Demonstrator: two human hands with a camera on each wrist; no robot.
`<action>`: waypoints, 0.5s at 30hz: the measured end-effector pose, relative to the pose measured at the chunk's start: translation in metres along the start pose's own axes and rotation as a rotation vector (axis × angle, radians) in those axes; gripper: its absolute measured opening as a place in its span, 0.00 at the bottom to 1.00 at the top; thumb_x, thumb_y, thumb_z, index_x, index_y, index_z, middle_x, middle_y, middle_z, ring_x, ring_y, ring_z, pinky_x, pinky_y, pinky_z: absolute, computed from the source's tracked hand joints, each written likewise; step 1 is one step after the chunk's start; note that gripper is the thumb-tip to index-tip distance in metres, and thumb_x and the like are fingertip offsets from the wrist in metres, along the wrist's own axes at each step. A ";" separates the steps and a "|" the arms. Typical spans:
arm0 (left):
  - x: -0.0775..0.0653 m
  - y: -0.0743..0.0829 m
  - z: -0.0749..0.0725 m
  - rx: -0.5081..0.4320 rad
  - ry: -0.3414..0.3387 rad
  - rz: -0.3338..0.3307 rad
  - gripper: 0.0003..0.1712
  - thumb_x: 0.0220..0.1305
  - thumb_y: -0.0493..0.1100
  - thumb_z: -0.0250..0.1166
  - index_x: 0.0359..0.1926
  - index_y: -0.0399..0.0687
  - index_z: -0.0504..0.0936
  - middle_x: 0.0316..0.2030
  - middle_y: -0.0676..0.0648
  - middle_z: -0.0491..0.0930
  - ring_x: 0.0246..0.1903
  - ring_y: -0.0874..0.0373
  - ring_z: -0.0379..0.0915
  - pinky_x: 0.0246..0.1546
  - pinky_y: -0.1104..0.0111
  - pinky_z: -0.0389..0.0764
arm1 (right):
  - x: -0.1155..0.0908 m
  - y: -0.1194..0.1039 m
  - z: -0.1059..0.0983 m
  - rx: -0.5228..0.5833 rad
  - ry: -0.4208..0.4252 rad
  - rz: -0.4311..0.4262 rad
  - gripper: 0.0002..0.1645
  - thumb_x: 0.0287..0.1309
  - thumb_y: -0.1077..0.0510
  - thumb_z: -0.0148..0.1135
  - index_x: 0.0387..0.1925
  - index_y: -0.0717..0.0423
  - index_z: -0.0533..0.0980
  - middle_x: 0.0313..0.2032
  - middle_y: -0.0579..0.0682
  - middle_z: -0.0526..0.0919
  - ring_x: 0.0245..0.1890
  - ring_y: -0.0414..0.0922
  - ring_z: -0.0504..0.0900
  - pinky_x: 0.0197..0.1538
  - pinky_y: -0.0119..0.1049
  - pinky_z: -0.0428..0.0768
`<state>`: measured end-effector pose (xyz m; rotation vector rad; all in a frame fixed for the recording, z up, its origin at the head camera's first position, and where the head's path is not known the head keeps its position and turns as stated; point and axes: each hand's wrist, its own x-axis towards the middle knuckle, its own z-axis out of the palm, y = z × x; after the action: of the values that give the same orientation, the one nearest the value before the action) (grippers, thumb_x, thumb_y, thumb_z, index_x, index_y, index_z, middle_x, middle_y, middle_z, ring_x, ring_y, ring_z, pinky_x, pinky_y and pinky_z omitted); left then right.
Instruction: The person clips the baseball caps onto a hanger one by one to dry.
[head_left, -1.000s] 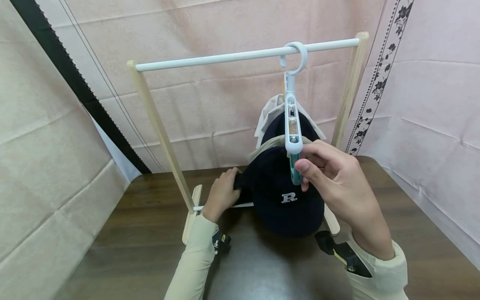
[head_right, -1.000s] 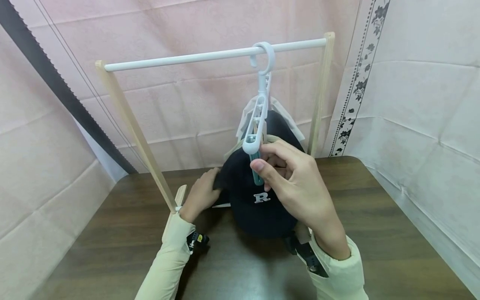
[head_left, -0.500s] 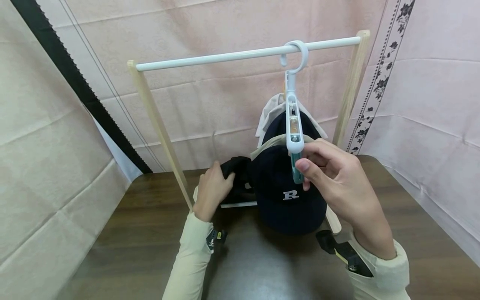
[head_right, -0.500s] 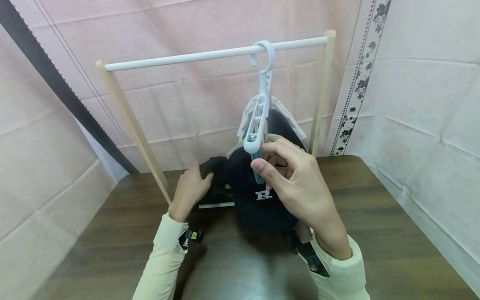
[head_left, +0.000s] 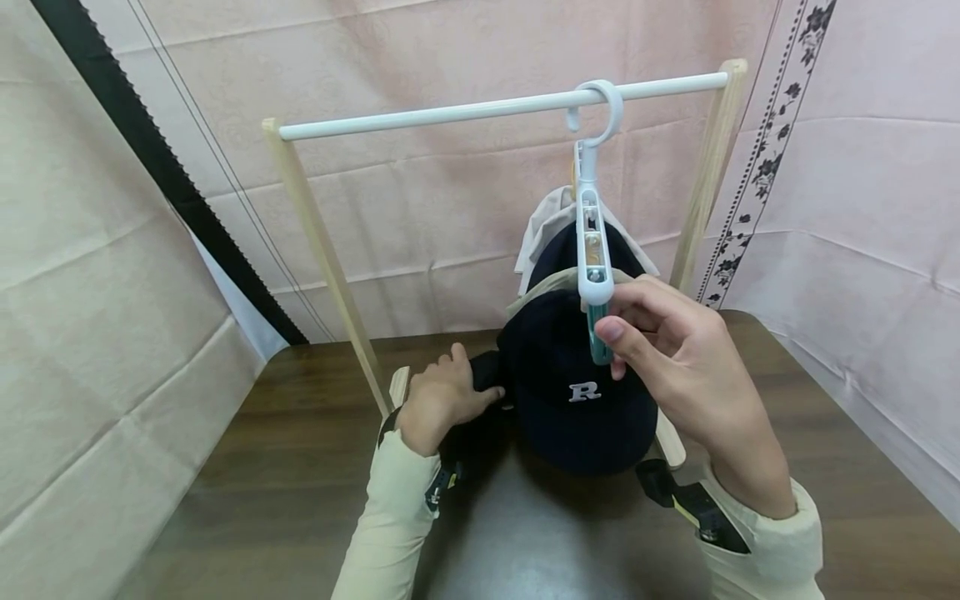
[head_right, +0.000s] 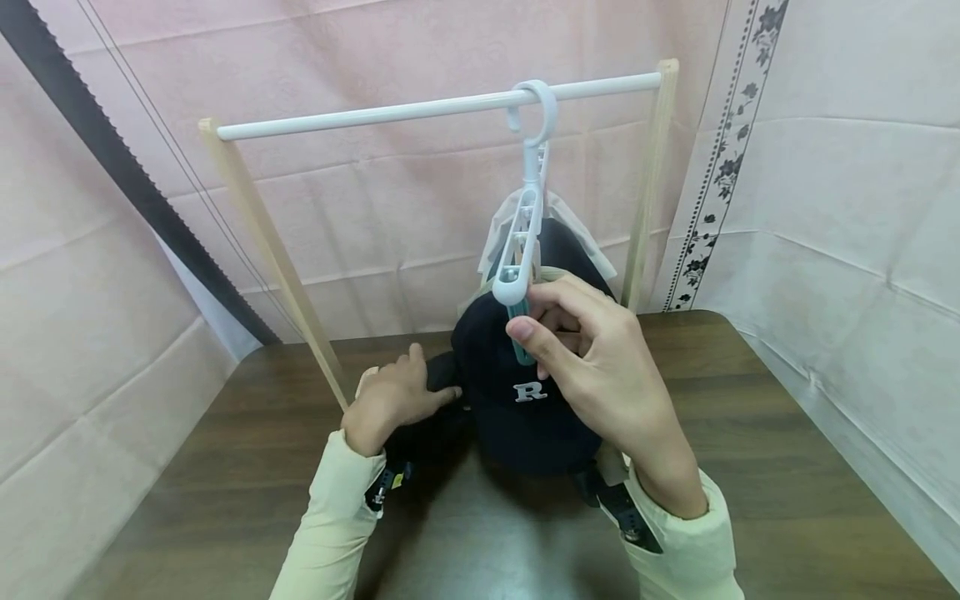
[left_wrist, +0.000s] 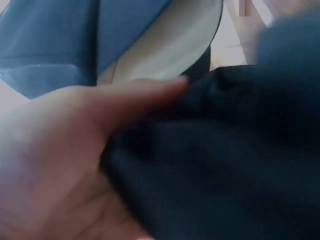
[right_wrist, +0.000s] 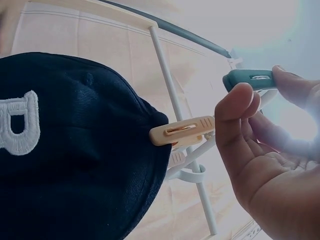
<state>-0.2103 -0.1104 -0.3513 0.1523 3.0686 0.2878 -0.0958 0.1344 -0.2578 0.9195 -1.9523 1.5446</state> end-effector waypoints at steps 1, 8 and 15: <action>-0.003 0.001 -0.001 0.010 -0.043 0.005 0.55 0.56 0.74 0.62 0.68 0.38 0.58 0.59 0.35 0.72 0.52 0.40 0.75 0.51 0.50 0.76 | 0.000 0.000 0.000 0.003 0.002 -0.002 0.10 0.64 0.69 0.60 0.47 0.63 0.77 0.32 0.54 0.75 0.23 0.45 0.75 0.30 0.30 0.78; -0.016 0.005 -0.005 0.056 -0.236 0.037 0.69 0.44 0.78 0.69 0.77 0.46 0.52 0.66 0.40 0.70 0.60 0.43 0.72 0.59 0.52 0.73 | 0.001 0.000 0.000 0.006 0.015 -0.013 0.09 0.64 0.69 0.61 0.46 0.63 0.77 0.30 0.54 0.75 0.23 0.45 0.74 0.29 0.30 0.77; -0.018 0.002 -0.010 0.034 -0.211 0.135 0.61 0.48 0.80 0.64 0.73 0.49 0.63 0.68 0.41 0.68 0.64 0.43 0.68 0.60 0.51 0.72 | 0.001 0.000 -0.001 -0.012 0.016 -0.012 0.09 0.64 0.69 0.62 0.45 0.63 0.77 0.29 0.53 0.75 0.22 0.45 0.75 0.29 0.30 0.77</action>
<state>-0.1933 -0.1125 -0.3405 0.3670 2.8591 0.2107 -0.0971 0.1348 -0.2568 0.9103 -1.9395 1.5268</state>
